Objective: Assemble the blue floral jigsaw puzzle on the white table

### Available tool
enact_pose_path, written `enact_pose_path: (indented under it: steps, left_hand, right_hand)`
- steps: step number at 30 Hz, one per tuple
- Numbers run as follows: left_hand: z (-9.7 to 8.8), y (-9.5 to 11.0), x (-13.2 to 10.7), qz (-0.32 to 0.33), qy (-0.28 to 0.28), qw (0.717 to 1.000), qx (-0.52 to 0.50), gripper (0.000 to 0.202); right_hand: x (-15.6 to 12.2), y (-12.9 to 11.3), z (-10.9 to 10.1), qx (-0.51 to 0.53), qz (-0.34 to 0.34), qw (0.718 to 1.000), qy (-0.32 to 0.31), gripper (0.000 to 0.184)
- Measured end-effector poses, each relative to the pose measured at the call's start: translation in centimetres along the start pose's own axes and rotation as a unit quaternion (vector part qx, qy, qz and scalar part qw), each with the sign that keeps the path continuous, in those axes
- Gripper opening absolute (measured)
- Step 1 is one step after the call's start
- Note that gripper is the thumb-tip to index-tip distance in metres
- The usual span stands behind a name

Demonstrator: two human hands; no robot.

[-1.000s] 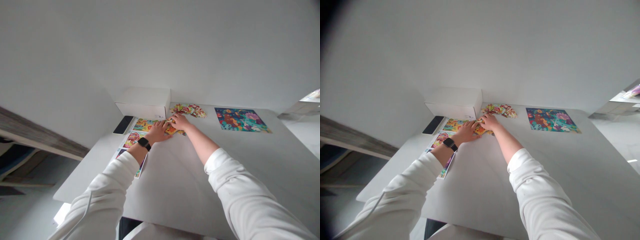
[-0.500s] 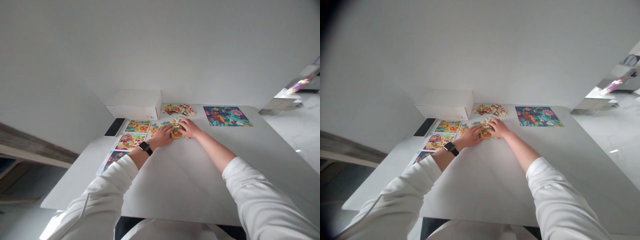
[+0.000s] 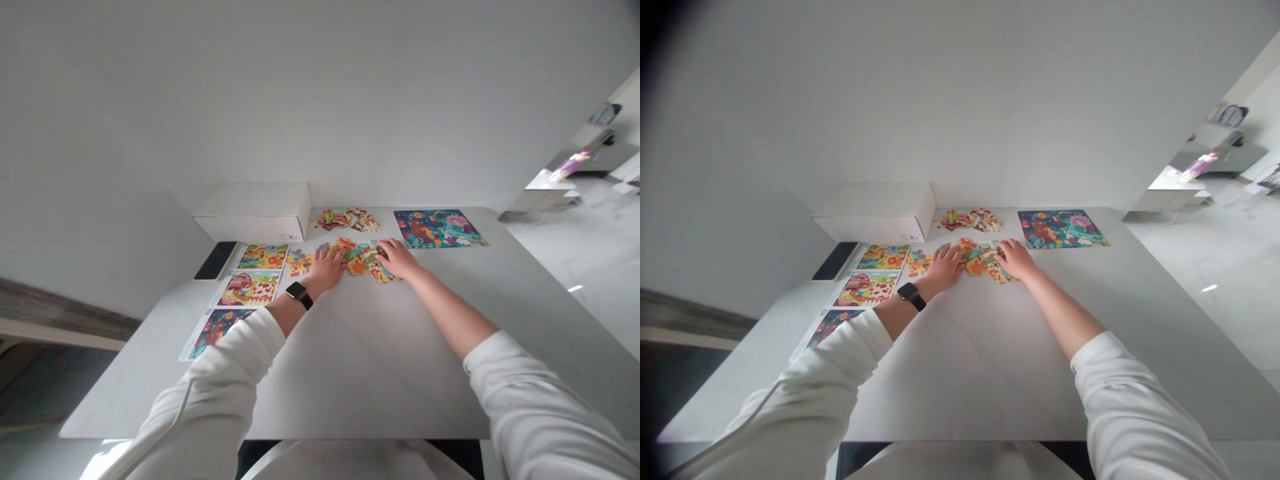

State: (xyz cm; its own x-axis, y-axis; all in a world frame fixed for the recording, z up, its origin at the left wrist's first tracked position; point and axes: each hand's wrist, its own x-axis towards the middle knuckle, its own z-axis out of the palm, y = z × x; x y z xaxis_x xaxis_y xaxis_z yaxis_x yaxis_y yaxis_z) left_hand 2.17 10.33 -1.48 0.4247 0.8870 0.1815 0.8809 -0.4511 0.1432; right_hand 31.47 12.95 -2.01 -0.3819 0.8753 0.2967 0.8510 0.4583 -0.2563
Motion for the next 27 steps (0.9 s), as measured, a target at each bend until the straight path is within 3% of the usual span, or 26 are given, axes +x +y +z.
enact_pose_path:
  steps: [6,8,12,17,20,27]
  left_hand:
    - [-1.0,-3.3,-1.0,-0.122,-0.022,0.992,0.040,0.081]
    - [-0.9,-4.6,-1.7,-0.143,-0.037,0.989,0.029,0.083]
    - [-0.2,-5.8,-2.5,-0.102,-0.030,0.994,-0.003,0.083]
    - [1.0,-4.4,-1.8,-0.013,-0.007,0.998,-0.059,0.084]
    - [1.4,-2.9,-1.1,0.034,-0.001,0.996,-0.077,0.086]
    - [0.8,-0.7,0.1,0.001,-0.038,0.999,-0.033,0.086]
  right_hand:
    - [0.4,-3.9,1.5,-0.036,0.013,0.996,-0.083,0.092]
    - [0.2,-4.5,1.9,-0.045,0.014,0.995,-0.085,0.089]
    - [0.1,-3.5,2.2,-0.013,-0.026,0.998,-0.047,0.066]
    - [-0.6,-0.6,1.5,0.047,-0.083,0.995,-0.013,0.062]
    - [-1.9,0.9,0.9,0.049,-0.072,0.996,0.003,0.063]
    - [-3.7,3.1,0.2,0.022,0.011,1.000,-0.001,0.063]
